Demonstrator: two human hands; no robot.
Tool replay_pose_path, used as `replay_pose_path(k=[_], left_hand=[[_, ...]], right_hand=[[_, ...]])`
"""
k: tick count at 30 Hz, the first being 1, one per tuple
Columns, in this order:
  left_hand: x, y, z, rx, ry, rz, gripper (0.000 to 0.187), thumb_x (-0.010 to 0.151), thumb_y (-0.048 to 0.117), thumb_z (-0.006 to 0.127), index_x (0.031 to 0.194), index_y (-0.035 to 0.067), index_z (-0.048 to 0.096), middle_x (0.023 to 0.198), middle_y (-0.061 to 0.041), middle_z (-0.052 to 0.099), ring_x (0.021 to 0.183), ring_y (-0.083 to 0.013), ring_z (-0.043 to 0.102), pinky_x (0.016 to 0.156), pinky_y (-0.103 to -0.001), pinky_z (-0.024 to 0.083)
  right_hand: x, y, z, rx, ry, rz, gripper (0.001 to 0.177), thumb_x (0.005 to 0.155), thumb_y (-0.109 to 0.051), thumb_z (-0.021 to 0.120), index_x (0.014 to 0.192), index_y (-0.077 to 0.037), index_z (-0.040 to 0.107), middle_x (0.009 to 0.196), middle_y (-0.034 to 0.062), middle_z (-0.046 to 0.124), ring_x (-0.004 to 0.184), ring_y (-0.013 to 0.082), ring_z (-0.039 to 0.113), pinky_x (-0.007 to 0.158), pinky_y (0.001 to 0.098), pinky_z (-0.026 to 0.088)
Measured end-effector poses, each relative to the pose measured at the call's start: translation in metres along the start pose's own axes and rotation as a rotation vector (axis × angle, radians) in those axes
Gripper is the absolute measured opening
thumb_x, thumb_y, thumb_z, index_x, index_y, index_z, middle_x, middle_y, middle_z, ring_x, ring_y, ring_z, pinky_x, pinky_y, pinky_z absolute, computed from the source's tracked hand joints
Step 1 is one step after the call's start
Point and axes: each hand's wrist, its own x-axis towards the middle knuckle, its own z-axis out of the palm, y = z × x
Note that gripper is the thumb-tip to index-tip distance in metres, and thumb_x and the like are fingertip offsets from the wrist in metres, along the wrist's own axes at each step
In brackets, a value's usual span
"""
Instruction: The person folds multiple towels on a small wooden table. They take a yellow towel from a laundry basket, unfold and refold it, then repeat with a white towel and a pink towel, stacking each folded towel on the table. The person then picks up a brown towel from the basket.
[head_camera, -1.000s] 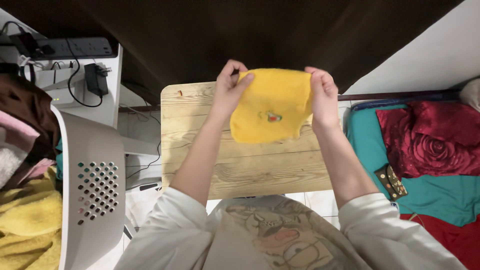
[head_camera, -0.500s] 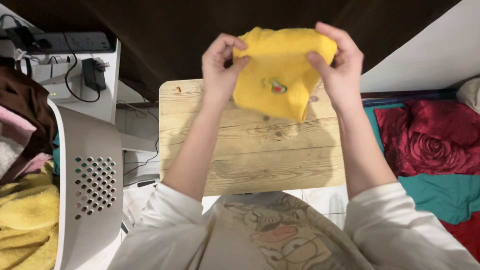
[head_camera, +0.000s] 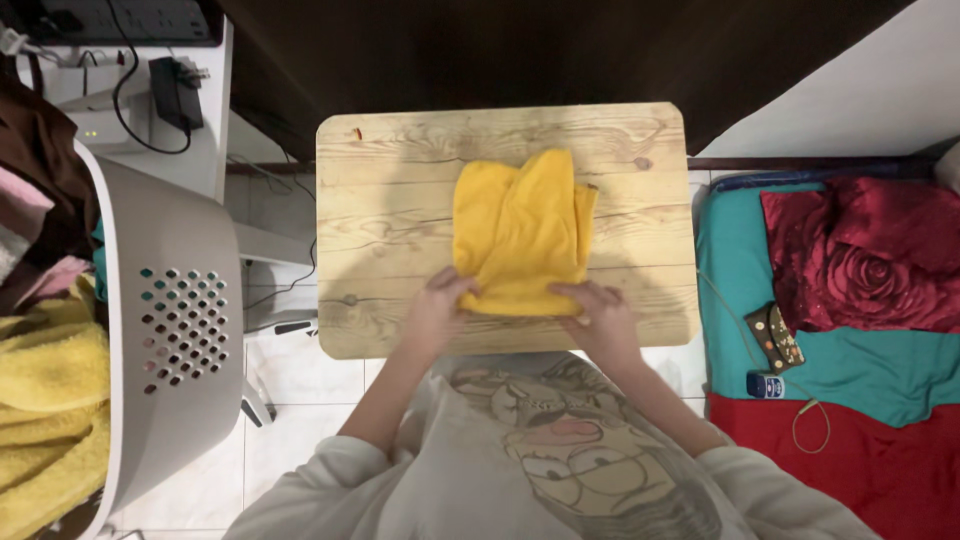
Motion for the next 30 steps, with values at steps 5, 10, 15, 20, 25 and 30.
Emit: replay_pose_path(k=[5, 10, 15, 20, 25, 30], left_hand=[[-0.013, 0.000, 0.002, 0.012, -0.144, -0.071, 0.034, 0.063, 0.003, 0.084, 0.093, 0.012, 0.072, 0.096, -0.007, 0.072, 0.094, -0.0287, 0.068, 0.085, -0.039, 0.053], [0.010, -0.002, -0.007, -0.543, -0.282, -0.274, 0.032, 0.067, 0.007, 0.090, 0.094, 0.012, 0.075, 0.097, -0.001, 0.074, 0.093, -0.0156, 0.063, 0.086, -0.028, 0.050], [0.015, 0.014, -0.020, -0.640, 0.048, -0.041, 0.028, 0.073, 0.002, 0.088, 0.091, 0.009, 0.067, 0.099, 0.000, 0.069, 0.098, -0.0150, 0.065, 0.095, -0.028, 0.051], [0.009, 0.034, -0.033, -0.213, -0.115, 0.051, 0.038, 0.068, 0.003, 0.082, 0.105, 0.009, 0.072, 0.108, -0.006, 0.068, 0.101, -0.0212, 0.065, 0.089, -0.033, 0.055], [0.014, 0.026, -0.030, -0.070, -0.014, 0.333, 0.031, 0.069, 0.009, 0.085, 0.096, 0.009, 0.069, 0.110, -0.008, 0.071, 0.106, -0.0265, 0.065, 0.091, -0.039, 0.053], [0.054, -0.005, 0.001, -0.463, -0.126, -0.193, 0.035, 0.091, 0.020, 0.079, 0.119, 0.006, 0.064, 0.101, -0.008, 0.070, 0.090, -0.0198, 0.066, 0.079, -0.034, 0.054]], right_hand=[[-0.010, 0.001, 0.005, 0.047, -0.107, 0.145, 0.036, 0.074, -0.009, 0.080, 0.108, -0.017, 0.076, 0.105, 0.0043, 0.075, 0.094, 0.0251, 0.072, 0.088, 0.0385, 0.052], [0.002, 0.004, -0.016, 0.248, -0.164, 0.111, 0.035, 0.075, -0.008, 0.086, 0.108, -0.013, 0.077, 0.105, 0.0050, 0.076, 0.092, 0.0250, 0.067, 0.084, 0.0361, 0.052], [-0.004, -0.005, -0.032, 0.177, 0.226, -0.017, 0.030, 0.079, -0.010, 0.085, 0.106, -0.010, 0.072, 0.106, 0.0041, 0.073, 0.100, 0.0226, 0.066, 0.091, 0.0373, 0.052], [-0.009, -0.015, -0.024, -0.027, 0.147, 0.012, 0.048, 0.070, -0.004, 0.082, 0.117, -0.011, 0.074, 0.106, 0.0069, 0.070, 0.097, 0.0246, 0.063, 0.088, 0.0419, 0.051], [-0.006, -0.006, -0.011, 0.016, 0.114, -0.123, 0.042, 0.060, -0.006, 0.085, 0.098, -0.011, 0.069, 0.122, 0.0167, 0.061, 0.105, 0.0291, 0.060, 0.089, 0.0428, 0.050], [0.026, 0.021, 0.001, 0.268, 0.208, -0.066, 0.044, 0.084, -0.010, 0.081, 0.118, -0.003, 0.056, 0.119, 0.0164, 0.065, 0.115, 0.0269, 0.063, 0.095, 0.0406, 0.053]])
